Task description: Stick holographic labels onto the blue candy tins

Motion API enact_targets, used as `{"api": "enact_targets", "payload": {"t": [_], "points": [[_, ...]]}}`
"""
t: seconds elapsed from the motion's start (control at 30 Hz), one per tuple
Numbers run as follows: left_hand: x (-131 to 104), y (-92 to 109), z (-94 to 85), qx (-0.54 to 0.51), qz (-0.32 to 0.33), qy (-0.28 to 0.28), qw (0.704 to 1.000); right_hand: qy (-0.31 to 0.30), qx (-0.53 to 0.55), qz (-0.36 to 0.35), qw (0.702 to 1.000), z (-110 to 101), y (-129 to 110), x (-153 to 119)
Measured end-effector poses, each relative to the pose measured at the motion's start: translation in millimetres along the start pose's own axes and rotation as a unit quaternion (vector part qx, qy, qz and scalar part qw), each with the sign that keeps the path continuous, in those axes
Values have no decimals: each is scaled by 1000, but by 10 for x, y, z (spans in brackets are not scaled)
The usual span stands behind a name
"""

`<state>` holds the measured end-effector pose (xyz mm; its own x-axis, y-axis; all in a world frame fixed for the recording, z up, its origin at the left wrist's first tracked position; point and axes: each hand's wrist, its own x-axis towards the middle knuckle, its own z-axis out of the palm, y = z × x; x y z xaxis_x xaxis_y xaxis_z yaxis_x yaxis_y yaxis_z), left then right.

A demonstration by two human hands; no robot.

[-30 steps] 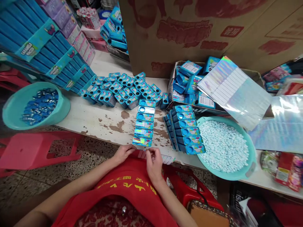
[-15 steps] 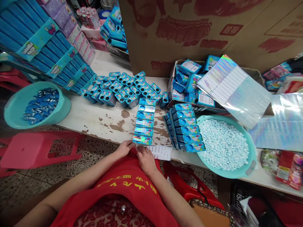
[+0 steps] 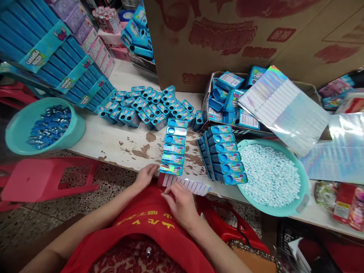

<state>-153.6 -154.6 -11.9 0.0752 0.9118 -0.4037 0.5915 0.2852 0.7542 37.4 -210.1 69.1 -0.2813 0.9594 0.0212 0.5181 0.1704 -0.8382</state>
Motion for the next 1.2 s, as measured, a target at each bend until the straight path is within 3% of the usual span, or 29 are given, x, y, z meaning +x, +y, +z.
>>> {"api": "enact_targets", "payload": {"t": [0.07, 0.1, 0.17, 0.27, 0.4, 0.57, 0.7, 0.87, 0.93, 1.07, 1.13, 1.2], "points": [[-167, 155, -199, -66, 72, 87, 991, 12, 53, 34, 998, -177, -166, 38], [-255, 265, -294, -94, 123, 100, 983, 19, 79, 50, 995, -250, -236, 66], [-402, 520, -439, -116, 213, 25, 970, 34, 124, 81, 988, -354, -342, 140], [-471, 866, -524, -116, 181, -106, 971, 71, 168, 124, 975, -392, -400, 287], [-236, 1092, -571, -117, 96, -120, 981, 167, 148, 147, 964, -305, -288, 563], [312, 1223, -714, -83, 139, -94, 982, 270, 41, 116, 955, -267, -48, 1037], [664, 1267, -723, -21, 178, -61, 982, 280, -13, 123, 952, -289, 105, 1344], [849, 1159, -570, -32, 173, -64, 982, 284, 1, 146, 948, -265, 274, 1468], [859, 1097, -506, -30, 156, -46, 986, 292, 19, 171, 941, -268, 316, 1461], [771, 989, -385, 94, 99, 37, 990, 283, 64, 212, 933, -282, 326, 1417], [676, 930, -309, 131, 115, 83, 981, 270, 75, 224, 934, -279, 318, 1407], [567, 846, -237, 150, 173, 90, 969, 267, 57, 225, 935, -276, 323, 1418]]}}
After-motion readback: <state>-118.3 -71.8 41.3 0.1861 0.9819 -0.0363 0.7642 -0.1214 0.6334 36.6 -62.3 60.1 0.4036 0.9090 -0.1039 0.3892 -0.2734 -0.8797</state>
